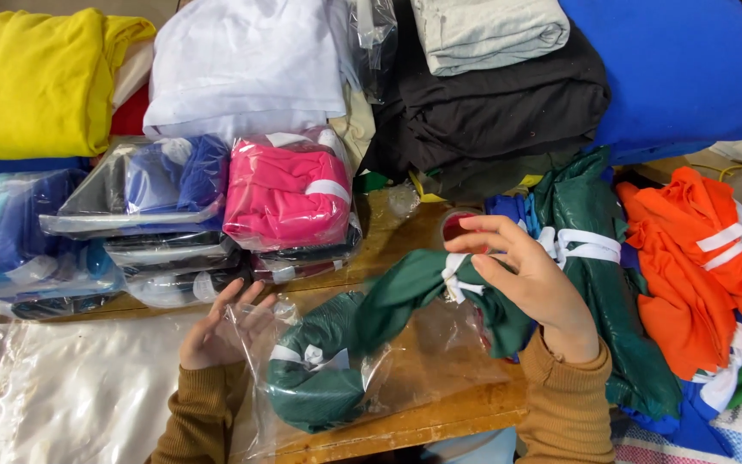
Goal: Folding pieces of colored fabric and placing them into individual clear plastic bags.
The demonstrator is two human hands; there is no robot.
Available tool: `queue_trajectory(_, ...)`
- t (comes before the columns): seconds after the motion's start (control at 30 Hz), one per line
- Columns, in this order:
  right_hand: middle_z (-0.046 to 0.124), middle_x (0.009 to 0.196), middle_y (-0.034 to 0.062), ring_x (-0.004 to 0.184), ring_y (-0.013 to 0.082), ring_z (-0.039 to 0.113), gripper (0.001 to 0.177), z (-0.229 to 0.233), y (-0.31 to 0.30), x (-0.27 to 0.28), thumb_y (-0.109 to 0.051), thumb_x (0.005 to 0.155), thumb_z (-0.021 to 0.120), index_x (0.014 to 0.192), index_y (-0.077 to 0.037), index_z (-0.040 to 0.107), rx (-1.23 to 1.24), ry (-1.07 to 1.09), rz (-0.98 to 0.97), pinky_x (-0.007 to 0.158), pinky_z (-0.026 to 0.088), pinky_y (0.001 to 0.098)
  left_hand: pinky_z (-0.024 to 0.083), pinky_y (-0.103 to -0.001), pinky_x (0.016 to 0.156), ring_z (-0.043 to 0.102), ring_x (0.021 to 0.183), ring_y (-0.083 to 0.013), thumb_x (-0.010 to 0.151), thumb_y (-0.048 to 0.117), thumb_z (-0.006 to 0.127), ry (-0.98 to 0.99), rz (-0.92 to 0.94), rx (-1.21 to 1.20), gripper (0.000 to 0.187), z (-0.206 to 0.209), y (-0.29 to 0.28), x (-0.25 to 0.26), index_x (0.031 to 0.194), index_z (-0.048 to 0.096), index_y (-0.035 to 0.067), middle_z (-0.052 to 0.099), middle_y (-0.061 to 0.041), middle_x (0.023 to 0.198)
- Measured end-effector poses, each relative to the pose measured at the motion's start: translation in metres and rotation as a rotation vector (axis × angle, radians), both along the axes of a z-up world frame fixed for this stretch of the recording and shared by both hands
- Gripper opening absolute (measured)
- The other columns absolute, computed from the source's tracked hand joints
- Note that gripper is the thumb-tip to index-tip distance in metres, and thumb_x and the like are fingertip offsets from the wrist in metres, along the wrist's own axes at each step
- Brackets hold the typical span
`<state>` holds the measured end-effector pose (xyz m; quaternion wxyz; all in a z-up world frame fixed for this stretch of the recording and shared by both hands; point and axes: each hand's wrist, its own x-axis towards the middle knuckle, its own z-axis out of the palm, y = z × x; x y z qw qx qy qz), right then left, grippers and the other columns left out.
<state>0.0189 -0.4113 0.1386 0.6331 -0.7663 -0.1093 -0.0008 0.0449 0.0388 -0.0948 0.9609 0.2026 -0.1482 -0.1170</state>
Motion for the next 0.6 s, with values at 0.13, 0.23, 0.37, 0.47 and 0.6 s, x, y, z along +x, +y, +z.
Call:
queue_trajectory(0.13, 0.070, 0.126, 0.0156, 0.095, 0.0118, 0.066, 0.047, 0.009, 0.004, 0.001, -0.012, 0.093, 0.062, 0.139, -0.004, 0.059, 0.043, 0.002, 0.059, 0.082, 0.056, 0.0292, 0.034, -0.072, 0.104, 0.038, 0.134, -0.0616, 0.087, 0.018, 0.055, 0.010, 0.054, 0.105, 0.068, -0.012, 0.003, 0.007, 0.152, 0.042, 0.001, 0.040, -0.037, 0.152)
queue_trajectory(0.23, 0.066, 0.128, 0.0185, 0.093, 0.0147, 0.072, 0.050, 0.007, -0.003, 0.012, -0.012, 0.092, 0.061, 0.139, 0.000, 0.054, 0.213, -0.033, 0.143, 0.076, 0.059, 0.0274, 0.039, -0.063, 0.105, 0.048, 0.132, -0.0520, 0.086, 0.020, 0.059, -0.140, 0.329, 0.394, 0.069, -0.009, 0.005, 0.013, 0.151, 0.041, 0.004, 0.047, -0.032, 0.149)
queue_trajectory(0.37, 0.058, 0.142, 0.0217, 0.135, 0.0311, 0.058, 0.048, 0.024, -0.003, 0.008, -0.017, 0.098, 0.062, 0.142, -0.007, 0.046, 0.230, -0.205, 0.291, 0.109, 0.052, 0.0405, 0.035, -0.051, 0.125, 0.048, 0.138, -0.0399, 0.091, 0.000, 0.044, -0.565, 1.186, 1.376, 0.045, 0.149, -0.053, -0.054, 0.136, 0.043, -0.005, 0.050, -0.025, 0.142)
queue_trajectory(0.47, 0.053, 0.150, 0.0208, 0.147, 0.0337, 0.049, 0.058, 0.029, -0.002, 0.011, -0.008, 0.097, 0.069, 0.147, -0.006, 0.041, 0.123, -0.283, 0.534, 0.122, 0.045, 0.0436, 0.032, -0.043, 0.114, 0.069, 0.112, -0.0234, 0.078, 0.014, 0.062, -0.989, 1.290, 1.587, 0.034, 0.173, -0.081, -0.074, 0.113, 0.063, 0.013, 0.072, -0.006, 0.114)
queue_trajectory(0.6, 0.044, 0.156, 0.0183, 0.151, 0.0335, 0.044, 0.058, 0.042, 0.029, 0.004, -0.009, 0.101, 0.065, 0.151, -0.009, 0.038, 0.039, -0.274, 0.618, 0.106, 0.059, 0.0409, 0.036, -0.049, 0.112, 0.064, 0.125, -0.0326, 0.092, 0.036, 0.062, -1.053, 1.132, 1.666, 0.039, 0.217, -0.147, -0.085, 0.123, 0.059, 0.013, 0.065, -0.013, 0.135)
